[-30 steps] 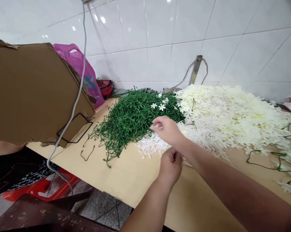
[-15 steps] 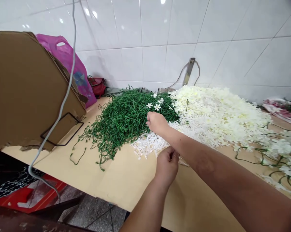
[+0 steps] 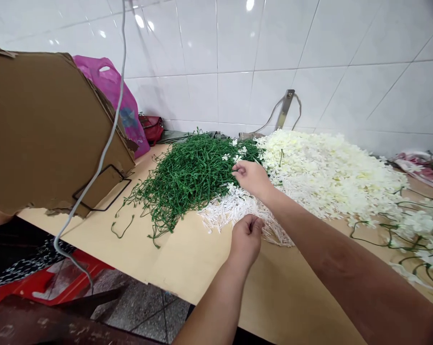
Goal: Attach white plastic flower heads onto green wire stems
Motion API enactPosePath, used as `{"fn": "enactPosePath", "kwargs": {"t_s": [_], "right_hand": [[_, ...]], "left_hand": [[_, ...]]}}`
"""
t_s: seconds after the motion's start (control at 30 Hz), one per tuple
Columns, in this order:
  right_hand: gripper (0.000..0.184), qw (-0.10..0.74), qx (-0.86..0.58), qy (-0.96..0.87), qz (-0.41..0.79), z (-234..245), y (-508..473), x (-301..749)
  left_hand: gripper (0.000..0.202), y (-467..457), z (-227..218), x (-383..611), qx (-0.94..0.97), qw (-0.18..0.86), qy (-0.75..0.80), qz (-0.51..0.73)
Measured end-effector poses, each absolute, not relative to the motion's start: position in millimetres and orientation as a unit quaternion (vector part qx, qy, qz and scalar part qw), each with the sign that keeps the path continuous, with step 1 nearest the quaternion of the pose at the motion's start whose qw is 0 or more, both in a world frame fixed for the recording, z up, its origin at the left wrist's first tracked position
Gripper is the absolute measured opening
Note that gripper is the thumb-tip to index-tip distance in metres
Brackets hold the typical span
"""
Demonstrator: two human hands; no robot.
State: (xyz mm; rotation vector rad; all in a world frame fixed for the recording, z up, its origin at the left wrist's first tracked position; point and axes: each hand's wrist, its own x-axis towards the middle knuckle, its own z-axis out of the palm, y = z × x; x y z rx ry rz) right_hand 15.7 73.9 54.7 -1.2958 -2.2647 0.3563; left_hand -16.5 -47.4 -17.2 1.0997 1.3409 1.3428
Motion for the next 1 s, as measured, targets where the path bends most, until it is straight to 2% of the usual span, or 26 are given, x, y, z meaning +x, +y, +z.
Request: {"fn": "enactPosePath", "kwargs": {"t_s": [0.2,0.3,0.43,0.7,0.83,1.0], "right_hand": [[0.021,0.418,-0.431,-0.681,0.419,53,30,84],[0.026,0.422,-0.435,-0.617,0.501,45,9,109],[0.029,0.38,-0.443,-0.604,0.542,37,-8,122],[0.021,0.272,-0.432,-0.717,0.474,27,-25,116],[0.018,0.237,-0.429,-0.755,0.435,30,-26,126],[0.011,0.227,-0.523,-0.78,0.256,27,-13,161]], "left_hand": [[0.01,-48,-8,-20,0.364,0.469,0.533,0.603],[0.02,-50,-7,-20,0.363,0.473,0.512,0.618],[0.031,-54,-3,-17,0.391,0.489,0.475,0.619],[0.02,-59,1,-18,0.434,0.51,0.469,0.577],[0.026,-57,0,-20,0.415,0.504,0.486,0.581],[0.032,-57,3,-21,0.399,0.508,0.509,0.569]]}}
